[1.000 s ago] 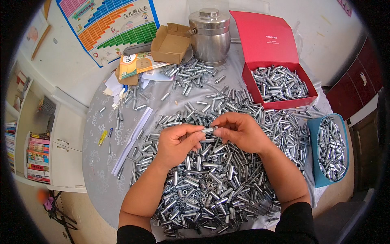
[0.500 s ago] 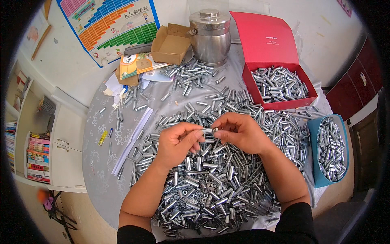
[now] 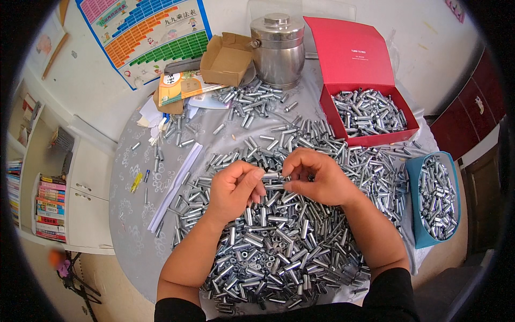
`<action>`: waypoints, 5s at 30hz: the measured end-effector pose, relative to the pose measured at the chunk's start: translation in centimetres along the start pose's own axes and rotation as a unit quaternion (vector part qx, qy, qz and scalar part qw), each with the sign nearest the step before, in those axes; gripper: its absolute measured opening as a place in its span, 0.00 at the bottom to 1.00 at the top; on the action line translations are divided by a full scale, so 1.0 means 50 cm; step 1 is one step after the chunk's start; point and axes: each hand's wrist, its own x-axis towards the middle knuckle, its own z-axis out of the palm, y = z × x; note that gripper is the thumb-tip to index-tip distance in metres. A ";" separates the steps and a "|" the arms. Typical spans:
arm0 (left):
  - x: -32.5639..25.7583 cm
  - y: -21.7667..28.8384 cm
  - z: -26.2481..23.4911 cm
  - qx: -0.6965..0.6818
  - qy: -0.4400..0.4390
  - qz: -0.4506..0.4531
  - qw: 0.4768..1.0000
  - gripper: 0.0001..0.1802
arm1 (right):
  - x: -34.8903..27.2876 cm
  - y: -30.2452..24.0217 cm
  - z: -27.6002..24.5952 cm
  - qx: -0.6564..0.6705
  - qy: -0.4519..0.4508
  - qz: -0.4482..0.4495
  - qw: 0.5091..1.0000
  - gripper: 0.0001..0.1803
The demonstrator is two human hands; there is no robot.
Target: The person sits at a table covered with a large pile of small silver metal components. They repeatedly pick up two pieces, a cylindrical tube and a small ring, and fit them together by hand. The assembled units are placed back onto the pile or into a nearby container.
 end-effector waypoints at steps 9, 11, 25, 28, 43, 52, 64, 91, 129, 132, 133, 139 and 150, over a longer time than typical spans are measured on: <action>-0.008 0.000 -0.005 -0.031 -0.067 0.043 0.996 0.07 | -0.005 -0.003 0.000 0.037 -0.024 0.013 0.999 0.14; -0.009 0.002 -0.011 -0.028 -0.076 0.041 0.996 0.07 | -0.007 0.000 -0.006 0.046 -0.027 -0.008 0.999 0.14; -0.017 0.001 -0.022 -0.034 -0.125 0.081 0.988 0.06 | 0.003 -0.019 -0.028 0.027 -0.097 -0.107 0.989 0.05; -0.012 0.001 -0.039 0.020 -0.173 0.098 0.980 0.10 | 0.001 -0.015 -0.021 -0.089 0.075 -0.107 0.987 0.06; -0.012 -0.009 -0.024 -0.019 -0.067 0.104 0.992 0.18 | 0.020 0.026 0.020 -0.515 -0.022 -0.071 0.854 0.22; 0.001 -0.006 -0.017 -0.045 0.042 0.096 0.993 0.15 | 0.027 0.016 -0.002 -0.266 0.128 -0.077 0.952 0.13; 0.014 -0.008 0.001 0.175 -0.009 0.150 0.973 0.17 | 0.014 -0.001 0.004 0.111 0.108 0.052 0.987 0.08; 0.018 -0.016 -0.007 0.245 0.017 0.130 0.961 0.09 | 0.021 0.007 0.007 -0.243 0.046 -0.078 0.966 0.10; 0.014 -0.025 -0.005 0.129 0.039 0.157 0.978 0.09 | 0.013 -0.011 0.010 -0.022 0.057 0.048 0.997 0.11; 0.014 -0.028 -0.005 0.132 0.039 0.165 0.977 0.09 | 0.012 -0.005 0.007 -0.032 0.041 0.049 0.997 0.11; 0.014 -0.026 -0.004 0.130 0.040 0.157 0.978 0.09 | 0.012 -0.005 0.008 -0.036 0.055 0.024 0.998 0.12; 0.012 -0.020 -0.004 0.135 0.040 0.156 0.978 0.09 | 0.011 0.000 0.007 -0.003 0.043 0.073 0.996 0.13; 0.014 -0.023 -0.003 0.131 0.038 0.147 0.980 0.09 | 0.014 0.001 0.011 0.004 0.061 0.031 0.998 0.12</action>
